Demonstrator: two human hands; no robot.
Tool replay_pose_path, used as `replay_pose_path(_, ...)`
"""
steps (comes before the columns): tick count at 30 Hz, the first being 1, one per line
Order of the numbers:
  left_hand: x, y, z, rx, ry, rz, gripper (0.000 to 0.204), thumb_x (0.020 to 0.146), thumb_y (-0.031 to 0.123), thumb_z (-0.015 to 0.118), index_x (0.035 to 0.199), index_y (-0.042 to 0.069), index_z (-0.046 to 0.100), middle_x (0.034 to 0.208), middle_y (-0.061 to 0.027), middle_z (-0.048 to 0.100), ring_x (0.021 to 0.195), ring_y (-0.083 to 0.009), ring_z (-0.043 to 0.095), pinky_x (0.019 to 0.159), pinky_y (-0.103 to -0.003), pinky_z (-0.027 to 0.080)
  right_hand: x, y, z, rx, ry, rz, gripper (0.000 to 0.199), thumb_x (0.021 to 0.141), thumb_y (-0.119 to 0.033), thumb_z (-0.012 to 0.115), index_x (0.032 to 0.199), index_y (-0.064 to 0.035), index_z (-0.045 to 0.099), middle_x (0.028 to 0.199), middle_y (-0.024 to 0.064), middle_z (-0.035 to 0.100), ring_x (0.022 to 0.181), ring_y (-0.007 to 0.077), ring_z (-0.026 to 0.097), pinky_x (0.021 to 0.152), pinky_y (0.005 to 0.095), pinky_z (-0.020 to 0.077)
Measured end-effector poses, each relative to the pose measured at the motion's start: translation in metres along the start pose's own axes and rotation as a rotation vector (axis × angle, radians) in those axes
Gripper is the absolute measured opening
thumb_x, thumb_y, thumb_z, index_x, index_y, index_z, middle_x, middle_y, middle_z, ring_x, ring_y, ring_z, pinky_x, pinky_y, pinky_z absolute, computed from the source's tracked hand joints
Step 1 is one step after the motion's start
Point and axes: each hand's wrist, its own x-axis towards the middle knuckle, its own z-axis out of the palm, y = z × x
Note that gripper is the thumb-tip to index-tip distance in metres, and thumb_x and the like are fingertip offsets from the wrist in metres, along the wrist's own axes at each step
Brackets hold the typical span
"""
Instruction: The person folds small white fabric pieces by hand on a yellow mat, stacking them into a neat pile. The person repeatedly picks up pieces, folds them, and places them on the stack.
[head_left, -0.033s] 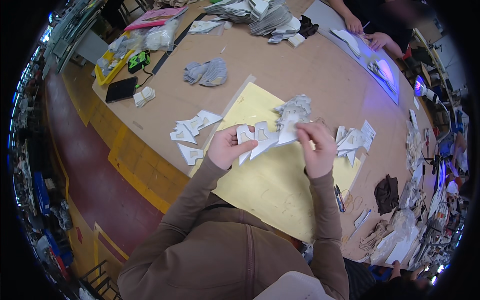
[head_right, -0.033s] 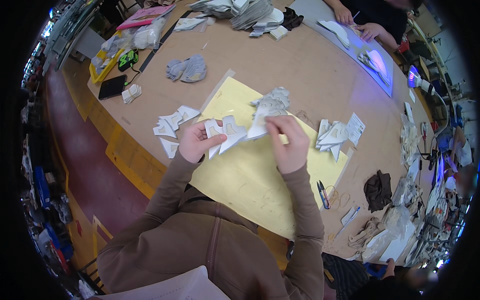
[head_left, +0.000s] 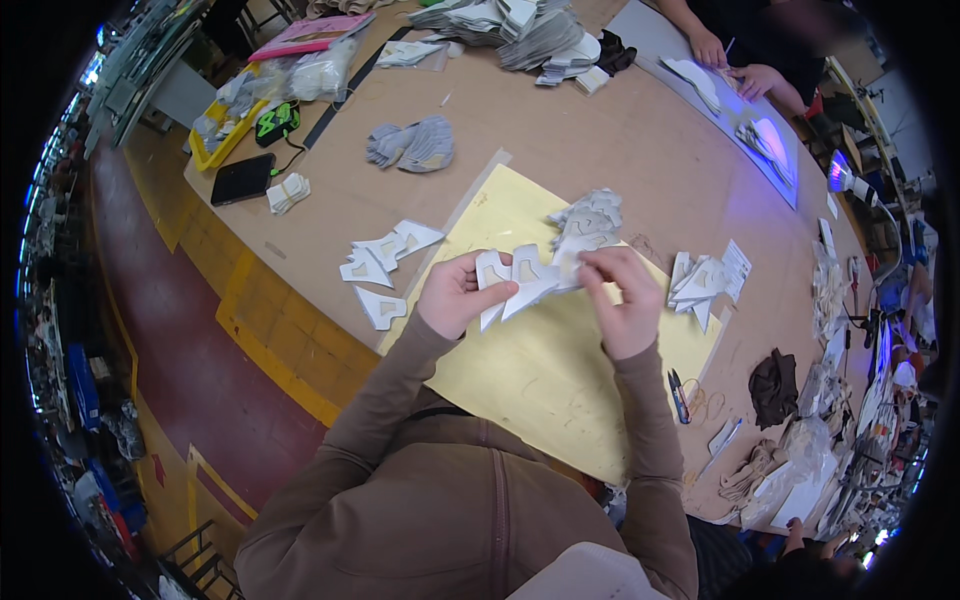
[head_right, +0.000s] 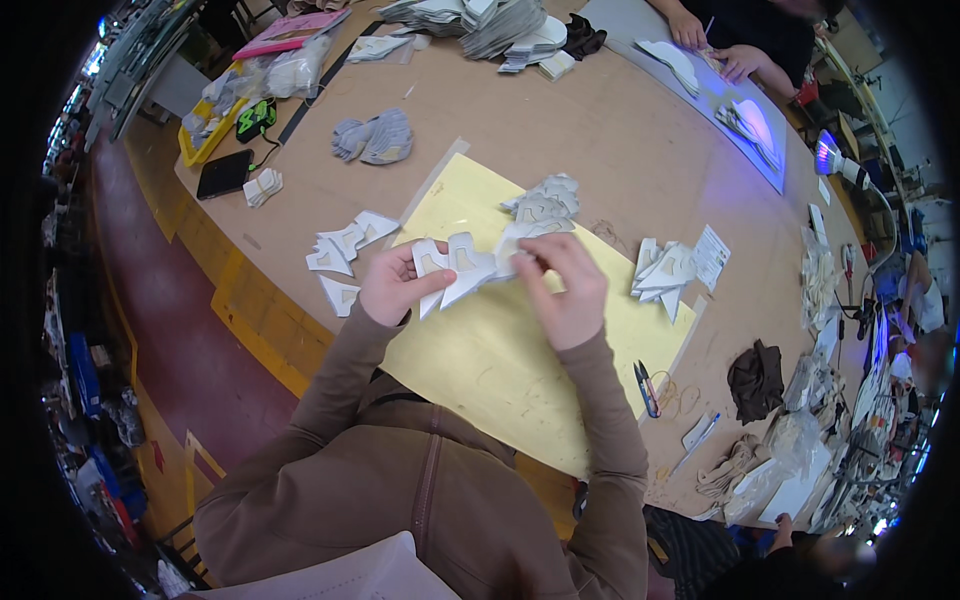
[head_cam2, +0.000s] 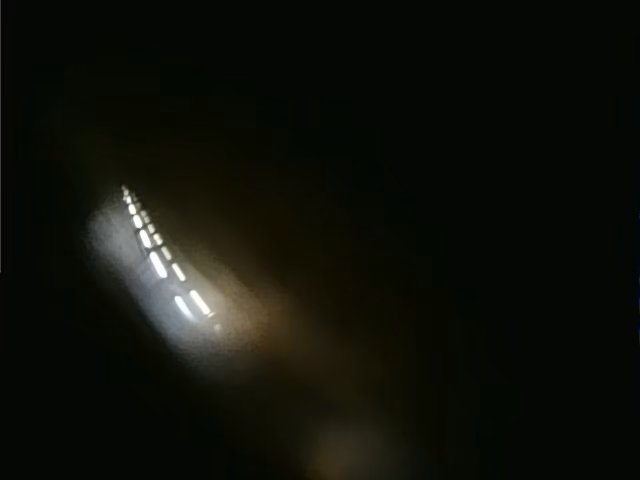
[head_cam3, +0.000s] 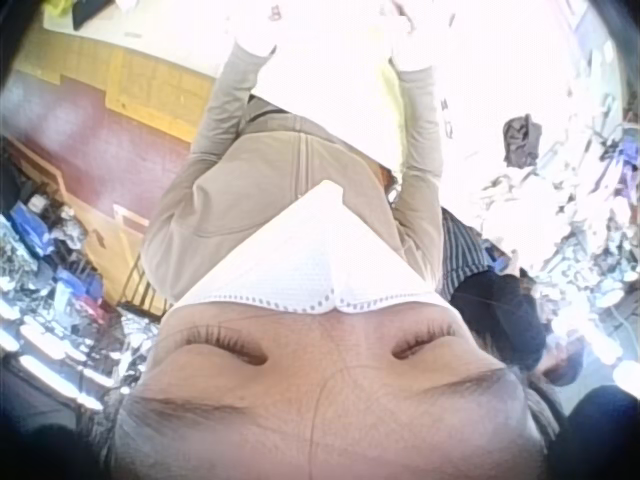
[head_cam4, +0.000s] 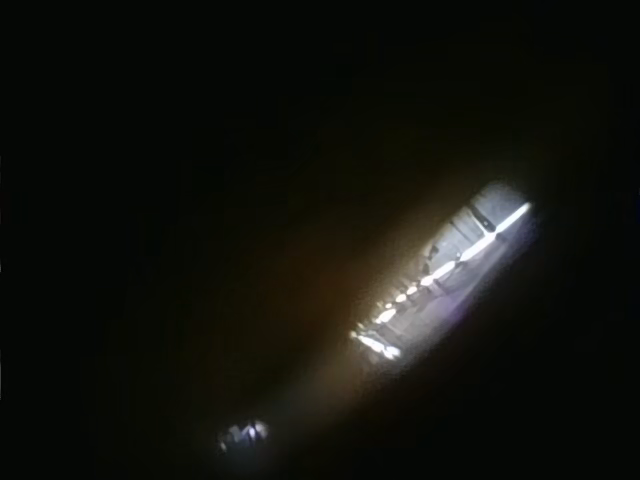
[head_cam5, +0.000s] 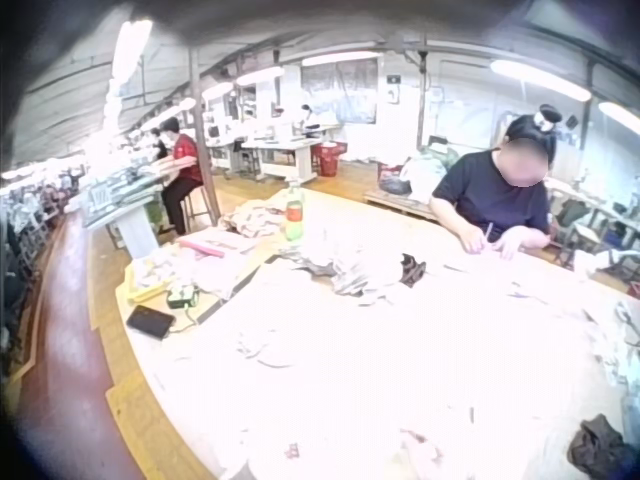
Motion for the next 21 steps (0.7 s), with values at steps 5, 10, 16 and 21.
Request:
replay_pose_path(5, 0.004, -0.004, 0.003, 0.06, -0.084, -0.032, 0.032, 0.089, 0.004, 0.067, 0.119, -0.005, 0.059, 0.105, -0.0073, 0.066, 0.093, -0.0099, 0.064, 0.084, -0.024, 0.051, -0.004, -0.008, 0.016, 0.1, -0.08, 0.075, 0.008, 0.082, 0.002, 0.07, 0.089, 0.0042, 0.069, 0.083, 0.0095, 0.066, 0.071, 0.0139, 0.063, 0.065, 0.0249, 0.0514)
replay_pose_path(10, 0.012, -0.012, -0.004, 0.004, -0.109, -0.058, 0.035, 0.095, 0.005, 0.058, 0.128, -0.004, 0.054, 0.109, -0.0067, 0.064, 0.097, -0.0099, 0.062, 0.085, -0.025, 0.05, 0.003, 0.007, 0.005, 0.102, 0.012, 0.153, 0.009, 0.084, 0.0, 0.068, 0.092, 0.0038, 0.069, 0.085, 0.0092, 0.065, 0.07, 0.0136, 0.062, 0.065, 0.0243, 0.0508)
replay_pose_path(16, 0.01, -0.009, -0.015, 0.111, -0.014, -0.016, 0.035, 0.095, 0.004, 0.057, 0.13, -0.002, 0.053, 0.108, -0.0052, 0.063, 0.097, -0.0097, 0.06, 0.086, -0.024, 0.049, 0.011, 0.023, -0.009, -0.099, 0.024, 0.225, 0.017, 0.085, -0.009, 0.069, 0.101, -0.0015, 0.069, 0.094, 0.0077, 0.066, 0.072, 0.0135, 0.059, 0.061, 0.0253, 0.0471)
replay_pose_path(21, 0.01, -0.006, -0.006, 0.284, -0.003, 0.05, 0.037, 0.091, 0.005, 0.064, 0.126, 0.0, 0.056, 0.1, -0.0039, 0.063, 0.094, -0.0078, 0.059, 0.081, -0.023, 0.049, 0.006, 0.007, 0.005, 0.136, -0.139, 0.181, 0.02, 0.085, -0.008, 0.069, 0.104, -0.0025, 0.068, 0.093, 0.008, 0.067, 0.073, 0.0137, 0.061, 0.064, 0.0259, 0.0489)
